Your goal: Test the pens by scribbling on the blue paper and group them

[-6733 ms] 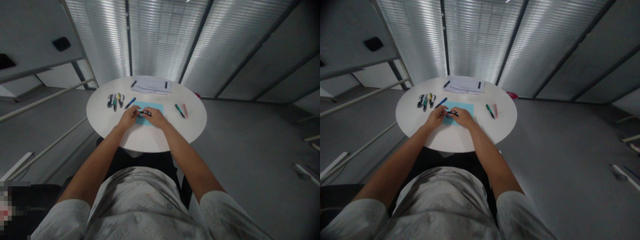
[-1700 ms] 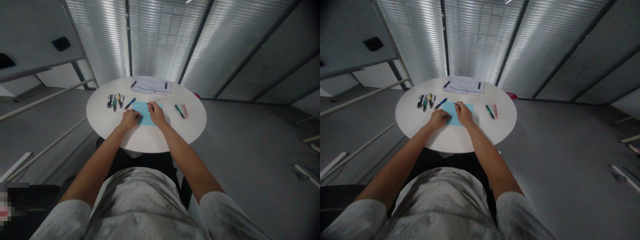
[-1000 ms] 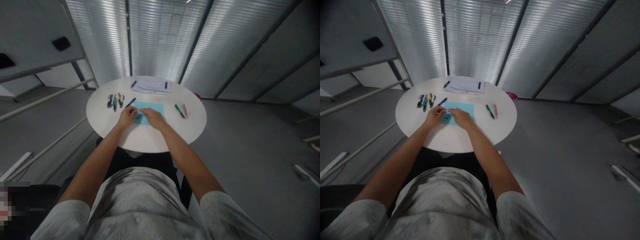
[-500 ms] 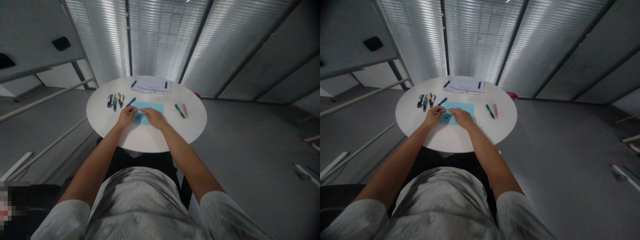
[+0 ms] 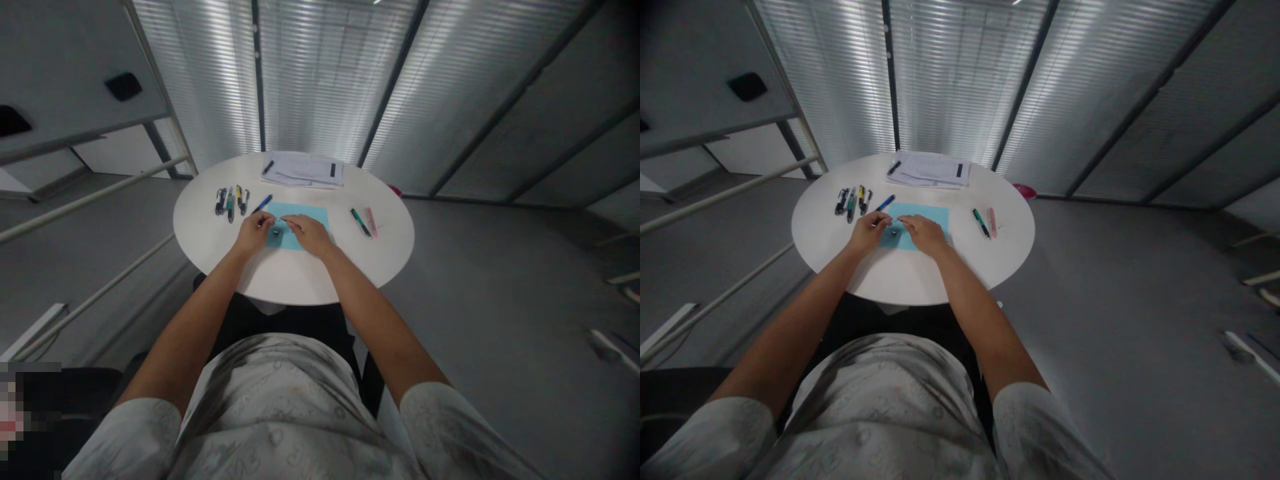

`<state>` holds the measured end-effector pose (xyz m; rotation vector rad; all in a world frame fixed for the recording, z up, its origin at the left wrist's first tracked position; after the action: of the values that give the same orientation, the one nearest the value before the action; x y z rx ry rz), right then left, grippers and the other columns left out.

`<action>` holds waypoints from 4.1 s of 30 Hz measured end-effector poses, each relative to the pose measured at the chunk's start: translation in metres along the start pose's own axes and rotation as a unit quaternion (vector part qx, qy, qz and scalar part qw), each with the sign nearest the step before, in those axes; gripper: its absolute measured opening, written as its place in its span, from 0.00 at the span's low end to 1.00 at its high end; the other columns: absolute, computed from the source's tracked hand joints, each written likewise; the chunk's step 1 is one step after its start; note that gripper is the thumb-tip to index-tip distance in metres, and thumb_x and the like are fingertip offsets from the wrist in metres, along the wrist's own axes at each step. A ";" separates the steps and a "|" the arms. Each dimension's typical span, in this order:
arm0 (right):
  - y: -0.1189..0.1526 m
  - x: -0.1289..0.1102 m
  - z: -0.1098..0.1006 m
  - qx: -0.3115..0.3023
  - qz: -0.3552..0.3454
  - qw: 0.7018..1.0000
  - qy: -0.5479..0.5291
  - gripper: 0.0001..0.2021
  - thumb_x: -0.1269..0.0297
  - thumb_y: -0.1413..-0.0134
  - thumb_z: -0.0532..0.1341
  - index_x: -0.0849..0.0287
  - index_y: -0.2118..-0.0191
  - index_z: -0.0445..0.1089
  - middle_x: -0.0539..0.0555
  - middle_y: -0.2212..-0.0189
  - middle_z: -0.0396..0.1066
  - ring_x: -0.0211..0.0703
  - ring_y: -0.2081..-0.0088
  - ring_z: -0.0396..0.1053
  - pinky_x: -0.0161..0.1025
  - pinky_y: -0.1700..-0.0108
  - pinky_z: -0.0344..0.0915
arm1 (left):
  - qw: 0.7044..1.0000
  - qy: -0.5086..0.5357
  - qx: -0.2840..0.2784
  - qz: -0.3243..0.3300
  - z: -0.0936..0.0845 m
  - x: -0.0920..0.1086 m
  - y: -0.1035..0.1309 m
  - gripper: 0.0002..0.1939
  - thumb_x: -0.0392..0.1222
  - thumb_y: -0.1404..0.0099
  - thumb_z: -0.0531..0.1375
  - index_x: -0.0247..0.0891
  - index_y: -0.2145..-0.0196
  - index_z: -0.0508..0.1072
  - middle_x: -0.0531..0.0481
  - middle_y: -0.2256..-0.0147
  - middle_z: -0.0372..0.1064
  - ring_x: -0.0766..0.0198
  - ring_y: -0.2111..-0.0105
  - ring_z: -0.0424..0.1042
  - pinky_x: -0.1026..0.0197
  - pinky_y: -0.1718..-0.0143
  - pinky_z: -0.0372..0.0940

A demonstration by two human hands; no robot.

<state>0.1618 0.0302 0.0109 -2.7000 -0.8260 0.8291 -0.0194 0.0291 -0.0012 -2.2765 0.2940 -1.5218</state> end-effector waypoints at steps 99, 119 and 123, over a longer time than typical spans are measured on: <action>0.000 0.002 0.003 -0.011 -0.009 1.000 -0.019 0.17 0.61 0.27 0.56 0.48 0.42 0.77 0.53 0.48 0.79 0.47 0.47 0.75 0.45 0.42 0.68 | 0.998 0.051 -0.028 -0.024 0.002 0.001 0.001 0.10 0.48 0.41 0.64 0.37 0.70 0.77 0.46 0.69 0.76 0.59 0.67 0.72 0.56 0.61 0.67; -0.003 -0.006 0.008 0.002 -0.039 0.996 -0.079 0.07 0.66 0.37 0.63 0.57 0.55 0.75 0.55 0.58 0.78 0.45 0.57 0.72 0.41 0.52 0.65 | 0.993 0.087 -0.078 -0.020 0.010 -0.002 0.003 0.13 0.51 0.41 0.65 0.37 0.69 0.76 0.46 0.72 0.77 0.59 0.69 0.75 0.56 0.63 0.67; -0.004 -0.005 0.008 0.009 -0.048 0.994 -0.098 0.06 0.67 0.38 0.62 0.57 0.57 0.74 0.55 0.59 0.76 0.45 0.57 0.71 0.42 0.51 0.64 | 0.994 0.089 -0.064 -0.028 0.009 -0.001 0.003 0.12 0.49 0.41 0.66 0.37 0.67 0.76 0.46 0.72 0.77 0.60 0.70 0.74 0.58 0.64 0.67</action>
<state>0.1522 0.0312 0.0075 -2.5698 -0.9751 1.0868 -0.0110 0.0286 -0.0059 -2.2657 0.3921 -1.7859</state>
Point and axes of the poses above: each hand's wrist, its own y-axis away from the middle knuckle, its own z-axis out of the palm, x = y × z, the point moved 5 cm from there along -y, towards the middle knuckle
